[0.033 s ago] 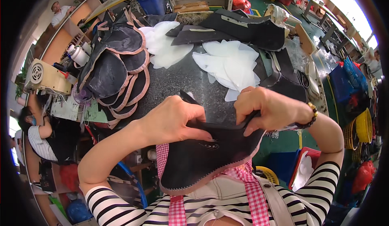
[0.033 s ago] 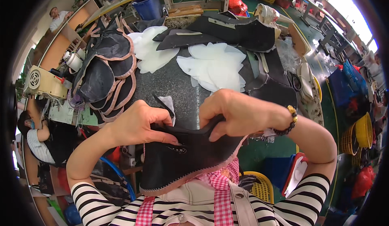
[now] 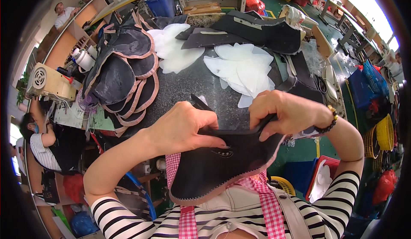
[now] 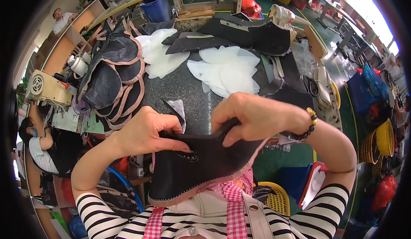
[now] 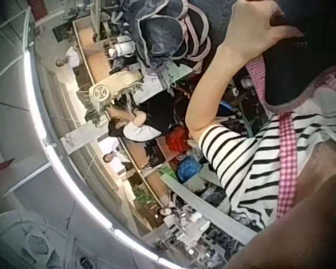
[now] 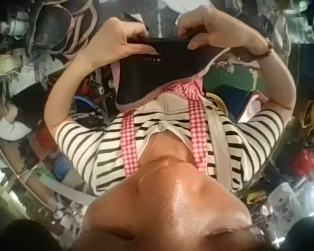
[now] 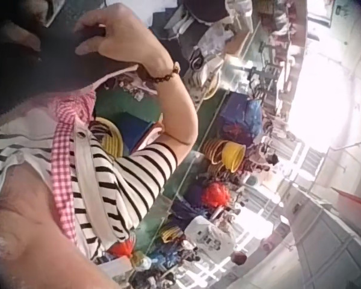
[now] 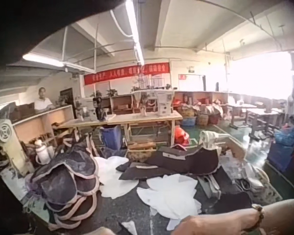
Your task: The person assembles footwear by hand, inserting white foam insoles into black slipper uppers and then attaching grey fuzzy fabric linings. The person handles the components one at a time, aligning the edges and pressing them together to form the final product.
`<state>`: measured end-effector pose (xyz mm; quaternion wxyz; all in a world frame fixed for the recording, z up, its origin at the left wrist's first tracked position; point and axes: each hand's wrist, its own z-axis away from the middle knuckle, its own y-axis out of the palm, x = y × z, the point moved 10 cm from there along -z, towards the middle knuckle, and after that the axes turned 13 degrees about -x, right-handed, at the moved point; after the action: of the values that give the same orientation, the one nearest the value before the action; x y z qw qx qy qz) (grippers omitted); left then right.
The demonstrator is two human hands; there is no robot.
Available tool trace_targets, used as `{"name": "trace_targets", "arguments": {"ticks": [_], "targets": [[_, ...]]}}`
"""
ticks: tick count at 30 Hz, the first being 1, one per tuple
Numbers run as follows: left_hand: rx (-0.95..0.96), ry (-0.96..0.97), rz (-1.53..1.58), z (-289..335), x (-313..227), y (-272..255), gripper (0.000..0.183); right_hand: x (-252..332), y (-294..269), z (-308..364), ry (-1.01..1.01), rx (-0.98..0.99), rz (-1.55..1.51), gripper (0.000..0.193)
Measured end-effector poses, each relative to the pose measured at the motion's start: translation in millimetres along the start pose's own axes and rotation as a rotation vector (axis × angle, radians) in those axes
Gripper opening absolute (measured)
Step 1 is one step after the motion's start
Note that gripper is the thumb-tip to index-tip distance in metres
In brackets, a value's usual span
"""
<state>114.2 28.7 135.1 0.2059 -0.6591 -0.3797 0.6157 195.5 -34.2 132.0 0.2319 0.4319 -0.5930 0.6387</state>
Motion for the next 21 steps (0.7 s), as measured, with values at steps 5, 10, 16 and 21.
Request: {"name": "trace_targets", "arguments": {"ticks": [5, 10, 16, 21], "targets": [[-0.116, 0.012, -0.057, -4.4, -16.6, -16.6, 0.037, 43.4, -6.0, 0.7, -0.188, -0.237, 0.469, 0.017], [-0.053, 0.049, -0.086, -7.4, -14.5, -27.9, 0.034, 78.9, -16.3, -2.8, -0.409, -0.202, 0.689, 0.018], [0.015, 0.059, -0.275, -0.9, -26.2, -40.6, 0.031, 72.8, -41.6, -12.5, -0.326, -0.089, 0.695, 0.014], [-0.057, 0.071, -0.303, 7.6, -19.0, -39.2, 0.027, 65.9, -41.8, -21.0, -0.29, -0.063, 0.61, 0.014]]}}
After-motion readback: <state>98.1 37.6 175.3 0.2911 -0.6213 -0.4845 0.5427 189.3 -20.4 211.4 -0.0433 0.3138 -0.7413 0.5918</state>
